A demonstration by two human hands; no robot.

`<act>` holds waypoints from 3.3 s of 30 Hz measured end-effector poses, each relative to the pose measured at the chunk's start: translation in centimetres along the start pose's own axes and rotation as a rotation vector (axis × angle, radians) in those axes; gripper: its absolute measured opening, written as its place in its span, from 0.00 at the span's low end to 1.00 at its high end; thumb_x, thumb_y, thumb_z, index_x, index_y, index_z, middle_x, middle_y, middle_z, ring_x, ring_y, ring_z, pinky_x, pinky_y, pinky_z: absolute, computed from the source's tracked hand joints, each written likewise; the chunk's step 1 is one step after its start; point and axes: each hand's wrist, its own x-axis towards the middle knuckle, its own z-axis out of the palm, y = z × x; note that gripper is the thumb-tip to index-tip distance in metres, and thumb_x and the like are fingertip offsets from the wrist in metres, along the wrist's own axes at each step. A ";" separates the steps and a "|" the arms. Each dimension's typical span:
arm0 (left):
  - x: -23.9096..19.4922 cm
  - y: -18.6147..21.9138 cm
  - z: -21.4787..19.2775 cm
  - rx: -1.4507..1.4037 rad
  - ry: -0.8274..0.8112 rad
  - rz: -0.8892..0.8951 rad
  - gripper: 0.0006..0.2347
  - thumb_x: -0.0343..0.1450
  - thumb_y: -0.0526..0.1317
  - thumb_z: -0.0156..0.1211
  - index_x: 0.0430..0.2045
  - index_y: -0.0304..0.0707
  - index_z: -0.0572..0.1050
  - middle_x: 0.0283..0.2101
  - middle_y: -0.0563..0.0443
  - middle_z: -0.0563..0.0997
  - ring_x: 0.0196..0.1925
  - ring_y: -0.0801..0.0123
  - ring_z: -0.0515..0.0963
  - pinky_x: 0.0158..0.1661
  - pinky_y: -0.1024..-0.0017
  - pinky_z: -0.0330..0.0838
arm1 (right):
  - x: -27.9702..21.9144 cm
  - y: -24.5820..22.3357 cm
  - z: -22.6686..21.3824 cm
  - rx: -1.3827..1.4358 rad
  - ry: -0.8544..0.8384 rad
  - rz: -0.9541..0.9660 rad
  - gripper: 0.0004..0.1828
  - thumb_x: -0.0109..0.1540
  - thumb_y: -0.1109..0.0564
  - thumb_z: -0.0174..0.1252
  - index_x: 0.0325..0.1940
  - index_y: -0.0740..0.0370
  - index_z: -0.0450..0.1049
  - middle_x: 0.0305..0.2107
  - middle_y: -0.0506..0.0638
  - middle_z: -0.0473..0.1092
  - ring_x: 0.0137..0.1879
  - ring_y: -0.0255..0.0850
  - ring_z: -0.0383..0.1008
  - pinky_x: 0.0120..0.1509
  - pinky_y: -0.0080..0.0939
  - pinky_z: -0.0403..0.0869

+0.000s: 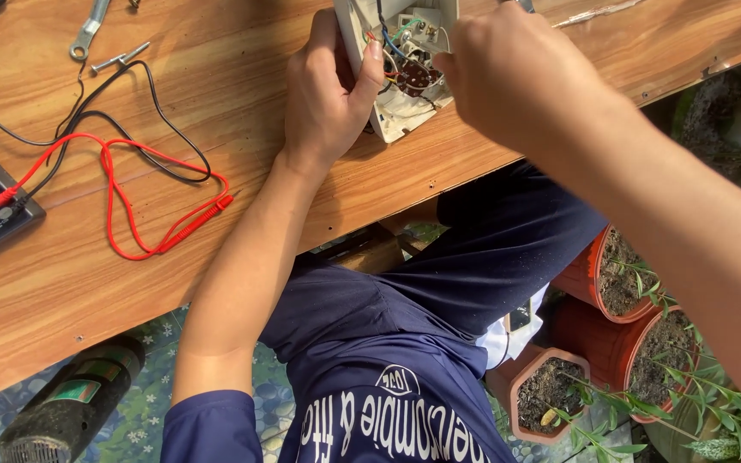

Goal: The person uses a screwdriver to unscrew and remove a small component from the internal wiring of a disassembled appliance. They then manipulate the wires and the removed component with their hands.

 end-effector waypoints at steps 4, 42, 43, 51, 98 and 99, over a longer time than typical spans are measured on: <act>-0.2 0.0 -0.1 -0.013 -0.002 -0.003 0.09 0.76 0.43 0.51 0.34 0.35 0.66 0.25 0.50 0.75 0.25 0.62 0.76 0.27 0.67 0.69 | -1.5 -0.7 3.5 -0.840 0.437 -0.191 0.06 0.55 0.58 0.55 0.30 0.47 0.66 0.16 0.37 0.63 0.17 0.33 0.67 0.21 0.36 0.59; 1.9 1.9 0.3 0.398 -0.132 0.611 0.11 0.81 0.33 0.44 0.45 0.38 0.79 0.44 0.56 0.84 0.48 0.62 0.77 0.61 0.58 0.48 | -4.3 0.1 1.9 0.938 0.845 -0.476 0.22 0.69 0.55 0.58 0.54 0.73 0.56 0.50 0.72 0.66 0.48 0.52 0.76 0.49 0.43 0.81; 2.0 2.0 0.4 0.402 -0.125 0.605 0.11 0.81 0.33 0.44 0.45 0.38 0.79 0.44 0.56 0.84 0.48 0.62 0.77 0.61 0.58 0.48 | -4.2 0.1 3.6 0.937 0.839 -0.484 0.22 0.69 0.55 0.58 0.54 0.73 0.56 0.50 0.72 0.66 0.48 0.52 0.76 0.49 0.43 0.81; 2.1 1.6 1.0 0.396 -0.112 0.611 0.09 0.81 0.32 0.50 0.43 0.42 0.81 0.43 0.60 0.85 0.46 0.65 0.79 0.60 0.62 0.49 | -1.6 -3.0 9.0 1.084 1.431 -0.208 0.11 0.67 0.57 0.62 0.49 0.60 0.68 0.40 0.57 0.72 0.48 0.51 0.74 0.57 0.45 0.76; 3.9 1.9 1.3 0.442 -0.142 0.733 0.05 0.77 0.37 0.57 0.41 0.41 0.80 0.34 0.55 0.83 0.38 0.72 0.83 0.59 0.61 0.69 | 1.5 -1.4 10.5 0.968 1.629 -0.393 0.15 0.69 0.58 0.60 0.46 0.70 0.61 0.32 0.67 0.76 0.41 0.56 0.74 0.49 0.50 0.73; 4.0 1.6 1.4 0.422 -0.125 0.740 0.05 0.77 0.37 0.57 0.42 0.42 0.80 0.34 0.56 0.83 0.38 0.72 0.83 0.60 0.61 0.69 | 1.7 -1.4 10.4 0.994 1.605 -0.422 0.15 0.69 0.59 0.60 0.47 0.71 0.62 0.33 0.69 0.76 0.43 0.58 0.74 0.50 0.52 0.73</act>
